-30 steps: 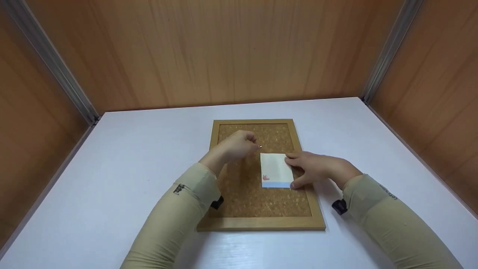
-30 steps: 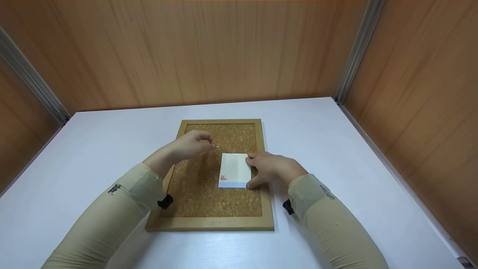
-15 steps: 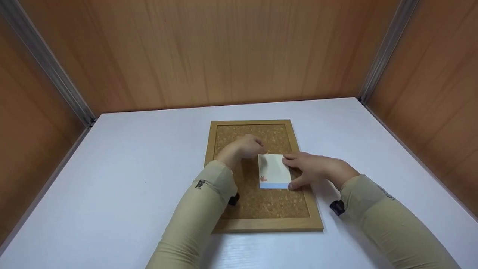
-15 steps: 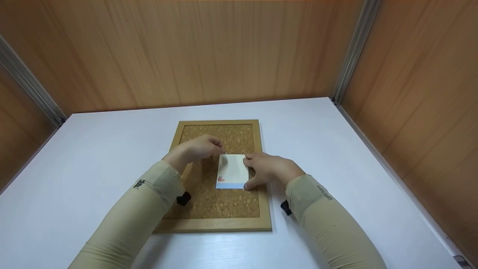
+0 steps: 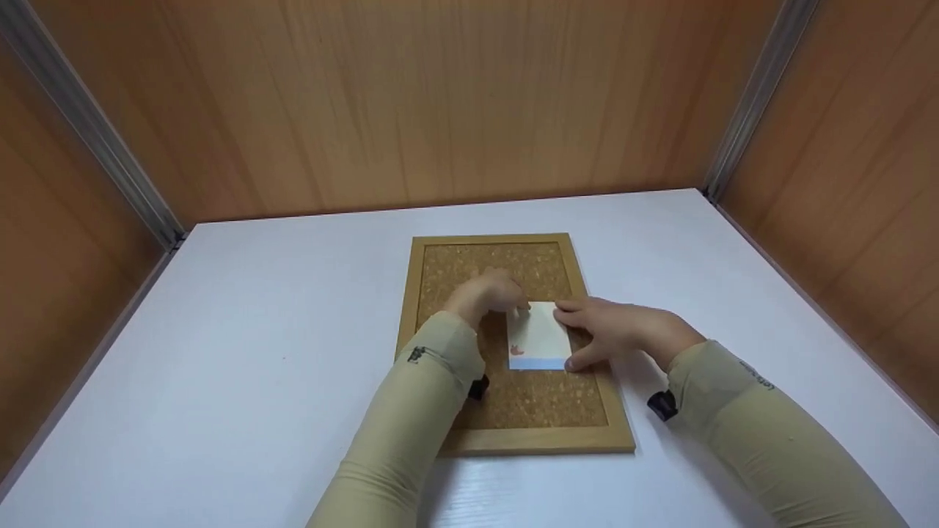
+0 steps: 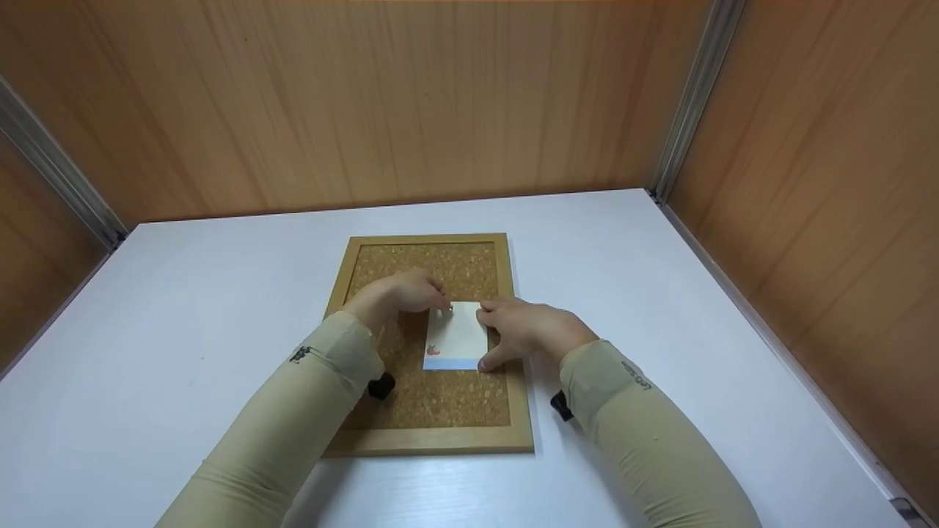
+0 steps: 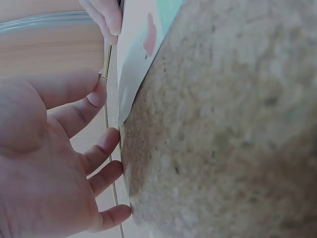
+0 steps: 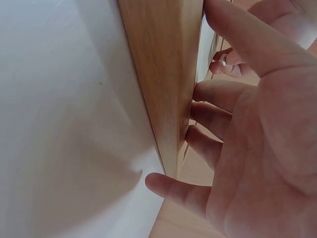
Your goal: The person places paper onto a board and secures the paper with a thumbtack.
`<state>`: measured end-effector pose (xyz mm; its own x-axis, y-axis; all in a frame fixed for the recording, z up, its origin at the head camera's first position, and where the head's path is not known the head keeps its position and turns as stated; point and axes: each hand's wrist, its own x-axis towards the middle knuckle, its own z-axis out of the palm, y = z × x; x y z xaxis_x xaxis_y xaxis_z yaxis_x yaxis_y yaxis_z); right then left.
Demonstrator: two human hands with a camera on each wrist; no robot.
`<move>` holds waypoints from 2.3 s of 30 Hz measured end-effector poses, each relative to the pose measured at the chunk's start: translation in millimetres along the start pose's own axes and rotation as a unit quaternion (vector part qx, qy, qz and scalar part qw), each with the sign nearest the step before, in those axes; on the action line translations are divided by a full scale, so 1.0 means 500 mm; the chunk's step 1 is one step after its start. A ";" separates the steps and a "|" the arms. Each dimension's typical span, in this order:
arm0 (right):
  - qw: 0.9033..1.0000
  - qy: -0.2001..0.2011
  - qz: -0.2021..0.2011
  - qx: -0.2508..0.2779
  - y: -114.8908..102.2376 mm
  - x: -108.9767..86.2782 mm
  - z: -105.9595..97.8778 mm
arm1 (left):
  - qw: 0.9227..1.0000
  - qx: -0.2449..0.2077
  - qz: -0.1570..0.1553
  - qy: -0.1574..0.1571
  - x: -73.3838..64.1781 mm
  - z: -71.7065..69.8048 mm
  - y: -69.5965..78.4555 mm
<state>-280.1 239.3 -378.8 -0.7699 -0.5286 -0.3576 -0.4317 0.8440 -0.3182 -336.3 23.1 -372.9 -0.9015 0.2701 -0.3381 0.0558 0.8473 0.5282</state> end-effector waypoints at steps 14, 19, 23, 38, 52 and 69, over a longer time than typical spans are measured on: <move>1.000 -0.001 0.010 0.003 -0.003 -0.006 0.003 | 1.000 0.010 -0.026 0.000 -0.005 0.009 0.015; 1.000 -0.002 0.013 0.005 -0.004 -0.003 0.005 | 1.000 0.001 -0.030 -0.005 -0.005 0.010 0.016; 1.000 -0.005 0.014 0.004 -0.004 -0.003 0.005 | 0.999 0.022 -0.029 -0.001 -0.004 0.010 0.017; 1.000 0.000 -0.017 0.002 -0.002 -0.008 0.004 | 0.997 0.063 -0.042 0.032 -0.007 0.010 0.014; 1.000 -0.002 0.007 0.007 -0.006 -0.006 0.004 | 0.997 0.055 -0.036 0.032 -0.006 0.009 0.010; 1.000 -0.006 -0.001 -0.001 0.003 -0.010 0.007 | 0.997 0.049 -0.059 0.031 -0.012 0.015 0.027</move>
<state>-275.0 243.0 -380.5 -0.7630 -0.5320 -0.3671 -0.4348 0.8427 -0.3176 -326.7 36.3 -369.7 -0.9289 0.1397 -0.3430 -0.0133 0.9129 0.4079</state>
